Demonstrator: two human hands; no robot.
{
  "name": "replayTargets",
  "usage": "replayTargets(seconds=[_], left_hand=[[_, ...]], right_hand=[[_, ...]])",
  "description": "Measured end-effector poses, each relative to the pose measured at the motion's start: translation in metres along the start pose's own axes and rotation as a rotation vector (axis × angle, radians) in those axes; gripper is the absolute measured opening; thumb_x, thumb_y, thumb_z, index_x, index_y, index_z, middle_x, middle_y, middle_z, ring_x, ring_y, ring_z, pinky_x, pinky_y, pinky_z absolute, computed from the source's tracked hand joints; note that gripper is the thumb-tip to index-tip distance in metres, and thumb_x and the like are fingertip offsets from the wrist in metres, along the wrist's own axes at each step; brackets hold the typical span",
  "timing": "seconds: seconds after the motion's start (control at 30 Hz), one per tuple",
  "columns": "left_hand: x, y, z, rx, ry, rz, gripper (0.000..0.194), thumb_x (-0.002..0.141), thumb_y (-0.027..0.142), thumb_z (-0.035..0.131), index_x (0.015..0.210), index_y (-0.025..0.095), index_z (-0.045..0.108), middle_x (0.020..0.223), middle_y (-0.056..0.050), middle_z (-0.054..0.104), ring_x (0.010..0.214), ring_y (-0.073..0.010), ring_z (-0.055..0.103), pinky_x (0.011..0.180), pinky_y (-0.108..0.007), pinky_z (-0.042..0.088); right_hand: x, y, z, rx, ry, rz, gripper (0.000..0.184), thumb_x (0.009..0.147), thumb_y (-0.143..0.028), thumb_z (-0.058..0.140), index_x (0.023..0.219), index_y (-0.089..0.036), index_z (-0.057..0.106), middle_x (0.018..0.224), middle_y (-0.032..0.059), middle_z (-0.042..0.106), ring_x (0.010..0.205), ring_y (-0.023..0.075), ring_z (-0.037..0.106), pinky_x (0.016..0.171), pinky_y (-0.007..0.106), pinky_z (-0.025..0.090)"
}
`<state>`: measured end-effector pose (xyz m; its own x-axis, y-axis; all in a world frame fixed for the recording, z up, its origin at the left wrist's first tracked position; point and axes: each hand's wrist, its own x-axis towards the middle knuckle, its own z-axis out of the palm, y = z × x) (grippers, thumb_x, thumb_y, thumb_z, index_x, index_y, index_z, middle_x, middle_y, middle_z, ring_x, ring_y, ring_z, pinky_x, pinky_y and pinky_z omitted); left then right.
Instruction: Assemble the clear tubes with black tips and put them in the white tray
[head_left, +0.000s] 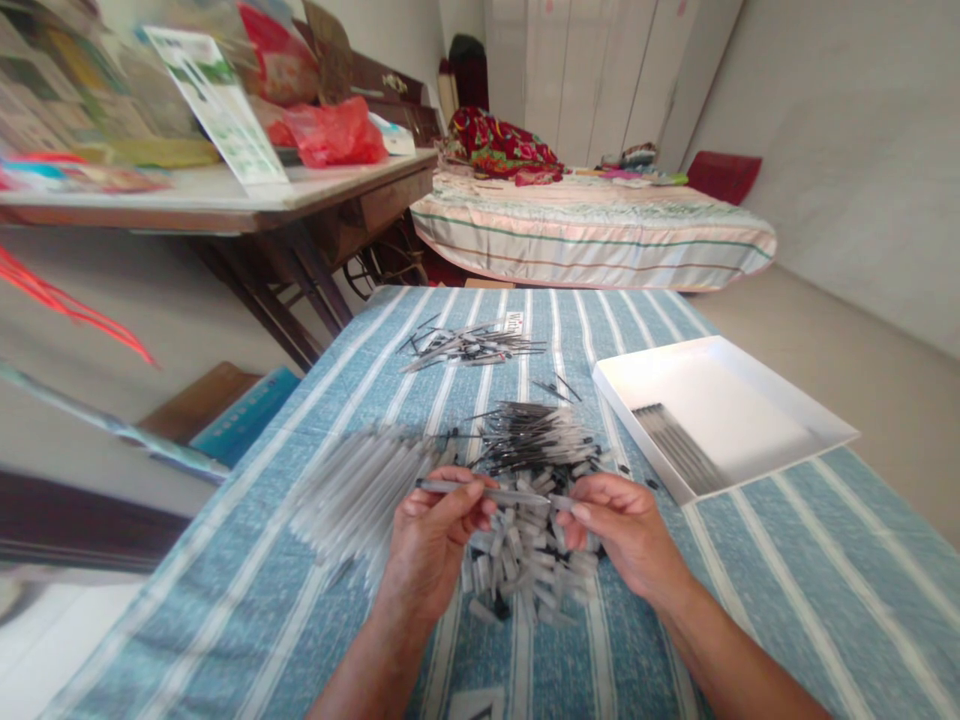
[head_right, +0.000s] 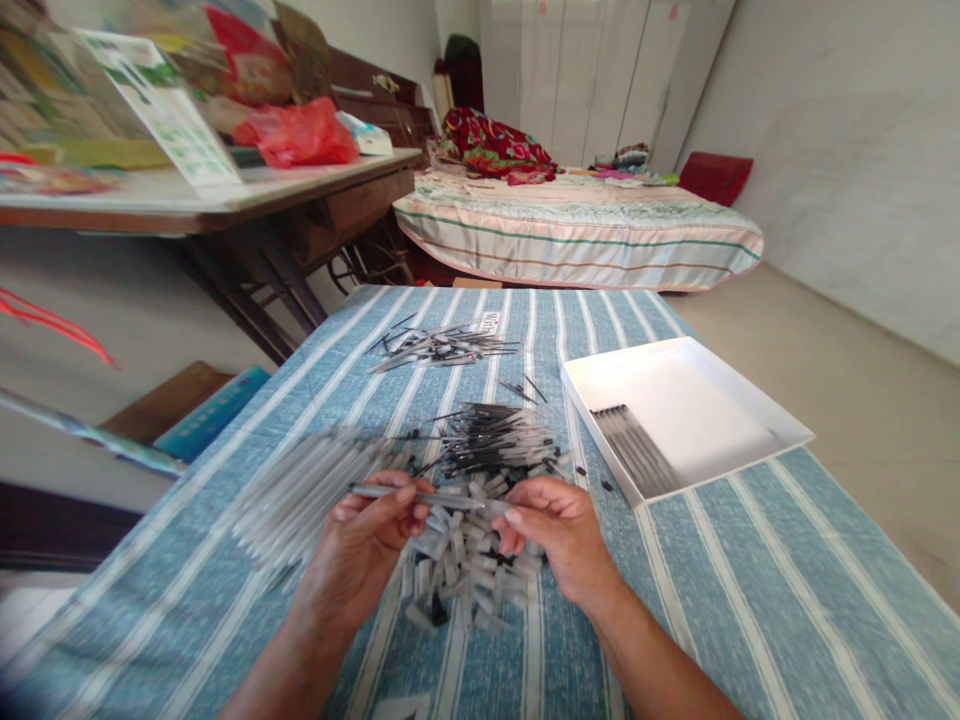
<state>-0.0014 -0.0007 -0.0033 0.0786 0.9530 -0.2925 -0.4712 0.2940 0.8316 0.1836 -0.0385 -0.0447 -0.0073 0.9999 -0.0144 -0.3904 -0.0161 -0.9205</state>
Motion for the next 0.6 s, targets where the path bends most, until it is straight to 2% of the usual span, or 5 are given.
replayTargets(seconds=[0.6], left_hand=[[-0.0006,-0.0050,0.0014,0.054,-0.016,-0.032,0.018,0.057,0.015,0.073,0.068,0.013,0.059,0.068,-0.003,0.067,0.051,-0.0112,0.059,0.046,-0.020,0.045]], right_hand=[[-0.0006,0.0064,-0.0017,-0.141,-0.032,-0.034,0.015,0.073,-0.029,0.067,0.074,-0.015,0.064,0.064,0.0031,0.069,0.049,0.0118,0.059,0.048,0.022,0.045]])
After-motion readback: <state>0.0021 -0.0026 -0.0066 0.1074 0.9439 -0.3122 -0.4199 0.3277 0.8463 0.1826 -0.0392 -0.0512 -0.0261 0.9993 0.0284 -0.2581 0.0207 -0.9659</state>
